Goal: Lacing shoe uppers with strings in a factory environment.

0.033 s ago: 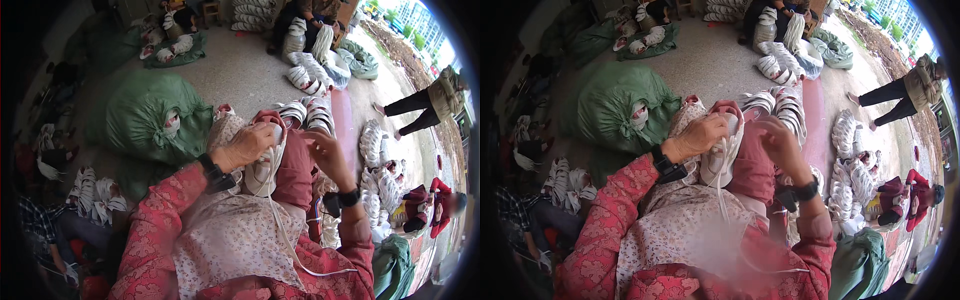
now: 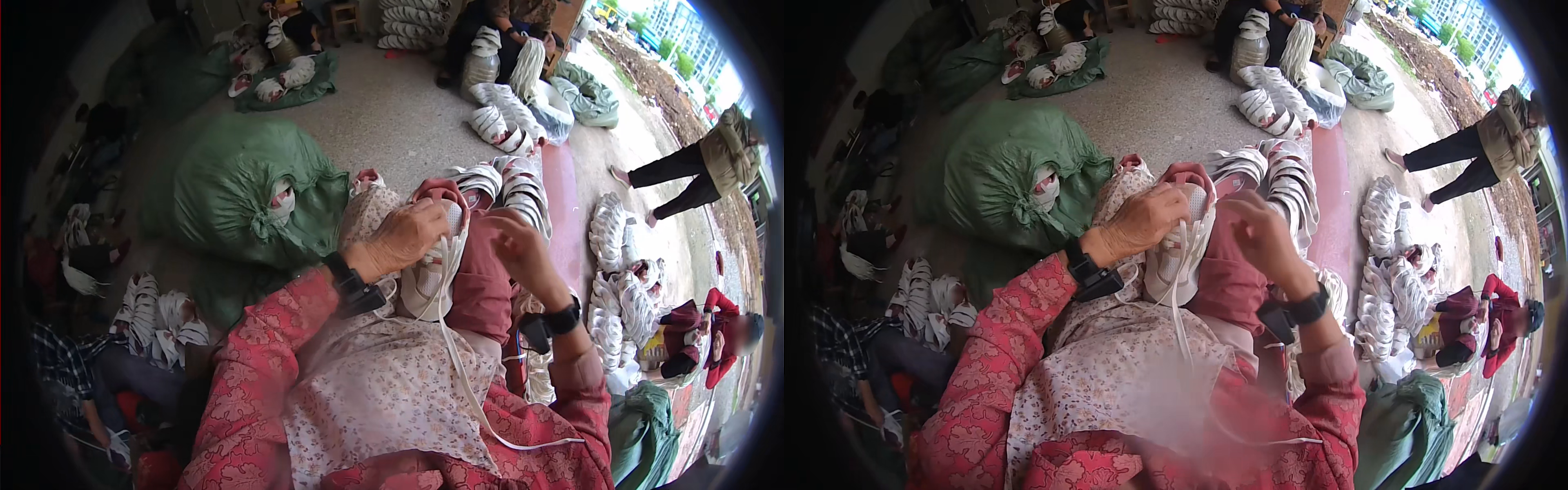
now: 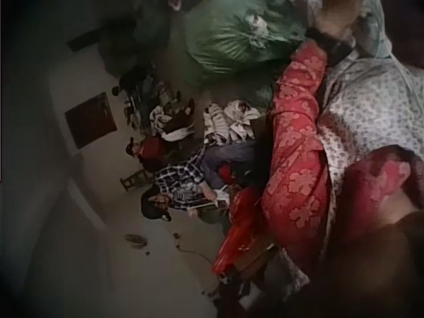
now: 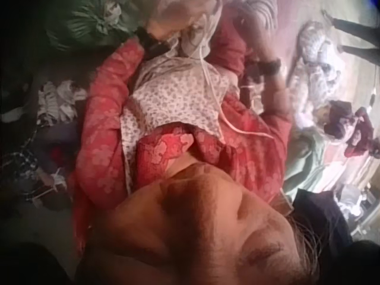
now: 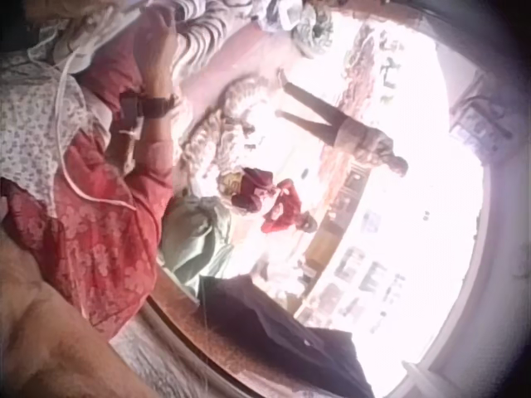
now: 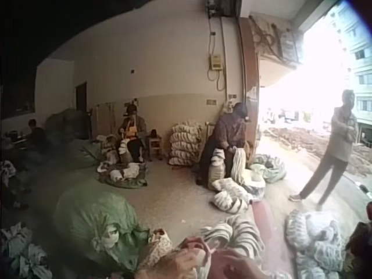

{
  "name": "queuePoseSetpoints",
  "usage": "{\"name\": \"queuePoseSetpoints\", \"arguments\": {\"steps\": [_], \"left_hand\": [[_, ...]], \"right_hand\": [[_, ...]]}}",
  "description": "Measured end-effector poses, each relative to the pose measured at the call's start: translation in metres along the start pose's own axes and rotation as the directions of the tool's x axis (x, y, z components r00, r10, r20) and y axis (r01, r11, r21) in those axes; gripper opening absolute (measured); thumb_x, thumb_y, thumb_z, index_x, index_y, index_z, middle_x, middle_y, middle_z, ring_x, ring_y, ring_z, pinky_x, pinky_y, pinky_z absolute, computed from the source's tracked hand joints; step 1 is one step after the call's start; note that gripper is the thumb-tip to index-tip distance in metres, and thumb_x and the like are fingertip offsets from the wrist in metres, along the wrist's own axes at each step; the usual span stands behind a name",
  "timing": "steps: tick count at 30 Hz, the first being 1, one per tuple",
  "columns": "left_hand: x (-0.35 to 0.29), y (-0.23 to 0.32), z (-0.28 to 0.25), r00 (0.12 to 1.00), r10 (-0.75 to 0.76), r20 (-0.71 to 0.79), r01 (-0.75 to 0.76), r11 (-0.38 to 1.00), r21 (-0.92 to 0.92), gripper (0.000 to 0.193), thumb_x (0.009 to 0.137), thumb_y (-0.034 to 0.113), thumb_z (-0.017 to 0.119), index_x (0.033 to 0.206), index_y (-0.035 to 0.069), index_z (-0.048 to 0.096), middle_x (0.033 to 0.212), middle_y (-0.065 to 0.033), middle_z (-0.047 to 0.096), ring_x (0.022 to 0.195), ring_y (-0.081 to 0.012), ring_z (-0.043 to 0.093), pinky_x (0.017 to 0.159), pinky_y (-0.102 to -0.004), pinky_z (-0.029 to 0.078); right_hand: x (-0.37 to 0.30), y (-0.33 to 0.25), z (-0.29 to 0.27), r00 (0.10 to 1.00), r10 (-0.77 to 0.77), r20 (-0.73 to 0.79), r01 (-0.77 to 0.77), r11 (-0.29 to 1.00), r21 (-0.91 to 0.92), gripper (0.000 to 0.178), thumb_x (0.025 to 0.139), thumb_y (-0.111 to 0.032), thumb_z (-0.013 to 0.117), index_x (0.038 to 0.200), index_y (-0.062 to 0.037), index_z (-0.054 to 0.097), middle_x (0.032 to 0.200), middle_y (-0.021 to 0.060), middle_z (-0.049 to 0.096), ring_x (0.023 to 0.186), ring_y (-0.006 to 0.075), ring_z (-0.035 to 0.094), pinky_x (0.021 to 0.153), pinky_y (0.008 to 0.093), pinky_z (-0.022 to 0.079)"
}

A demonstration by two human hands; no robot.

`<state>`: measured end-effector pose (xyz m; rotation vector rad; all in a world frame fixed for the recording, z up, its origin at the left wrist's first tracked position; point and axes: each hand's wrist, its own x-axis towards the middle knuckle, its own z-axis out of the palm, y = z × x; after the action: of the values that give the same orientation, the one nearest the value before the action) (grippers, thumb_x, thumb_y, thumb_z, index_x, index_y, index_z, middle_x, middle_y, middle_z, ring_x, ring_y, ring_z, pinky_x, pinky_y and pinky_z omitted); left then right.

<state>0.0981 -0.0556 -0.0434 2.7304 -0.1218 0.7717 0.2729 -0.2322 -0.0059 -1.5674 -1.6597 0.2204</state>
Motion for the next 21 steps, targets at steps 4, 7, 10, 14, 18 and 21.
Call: {"name": "queuePoseSetpoints", "arguments": {"steps": [4,7,10,14,18,21], "left_hand": [[-0.006,0.001,-0.009,0.931,-0.294,-0.216,0.219,0.924,-0.313,0.007,0.09,0.013,0.06,0.092,0.006,0.062,0.096,-0.0079,0.062,0.096,-0.0218,0.061,0.085,-0.0321,0.047],[-0.004,0.018,-0.057,0.824,-0.502,-0.264,0.211,0.703,-0.679,0.019,0.1,0.021,0.051,0.097,0.006,0.061,0.097,-0.0061,0.064,0.095,-0.0164,0.06,0.087,-0.0305,0.046],[-0.028,0.006,-0.11,0.741,-0.579,-0.34,0.179,0.659,-0.731,0.032,0.104,0.03,0.043,0.105,0.002,0.06,0.094,-0.0071,0.064,0.09,-0.015,0.06,0.091,-0.0314,0.045],[-0.097,-0.018,-0.177,0.622,-0.68,-0.388,-0.042,0.465,-0.884,0.039,0.104,0.026,0.043,0.13,-0.002,0.049,0.08,-0.0003,0.047,0.079,-0.0128,0.05,0.091,-0.0345,0.044],[-0.15,-0.034,-0.208,0.447,-0.8,-0.401,-0.048,0.426,-0.903,0.04,0.103,0.027,0.045,0.132,-0.001,0.048,0.075,0.0003,0.047,0.068,-0.0097,0.047,0.077,-0.0266,0.046],[-0.197,-0.05,-0.226,0.506,-0.804,-0.314,-0.231,0.224,-0.947,0.038,0.104,0.024,0.043,0.132,-0.001,0.047,0.072,0.0022,0.043,0.059,-0.0072,0.037,0.057,-0.0214,0.038]], "right_hand": [[0.009,0.01,0.05,0.995,-0.056,0.088,0.057,0.998,-0.01,0.034,0.076,0.004,0.064,0.107,-0.0091,0.066,0.113,0.0104,0.06,0.091,0.0305,0.064,0.07,0.0385,0.053],[0.01,0.023,0.063,0.995,-0.046,0.083,0.045,0.999,0.009,0.029,0.078,0.002,0.064,0.106,-0.0067,0.065,0.111,0.0112,0.059,0.096,0.0284,0.063,0.076,0.037,0.053],[0.009,0.032,0.057,0.984,0.127,-0.122,0.026,0.578,0.816,0.016,0.095,-0.008,0.054,0.105,0.0002,0.063,0.105,0.0062,0.061,0.101,0.0179,0.059,0.087,0.0313,0.047],[-0.001,0.017,-0.025,0.878,0.347,-0.329,-0.126,0.832,0.54,0.033,0.103,-0.023,0.042,0.109,-0.0013,0.065,0.103,0.0049,0.066,0.095,0.0113,0.058,0.087,0.0271,0.045],[-0.056,0.066,-0.093,0.611,0.634,-0.474,-0.013,0.606,0.795,0.028,0.102,-0.022,0.048,0.109,0.0025,0.059,0.097,0.0135,0.066,0.09,0.0229,0.065,0.089,0.0353,0.051],[-0.117,0.121,-0.116,0.52,0.76,-0.391,0.091,0.406,0.909,0.03,0.102,-0.023,0.051,0.119,0.0019,0.054,0.099,0.0092,0.062,0.09,0.0193,0.06,0.088,0.0346,0.049]]}}
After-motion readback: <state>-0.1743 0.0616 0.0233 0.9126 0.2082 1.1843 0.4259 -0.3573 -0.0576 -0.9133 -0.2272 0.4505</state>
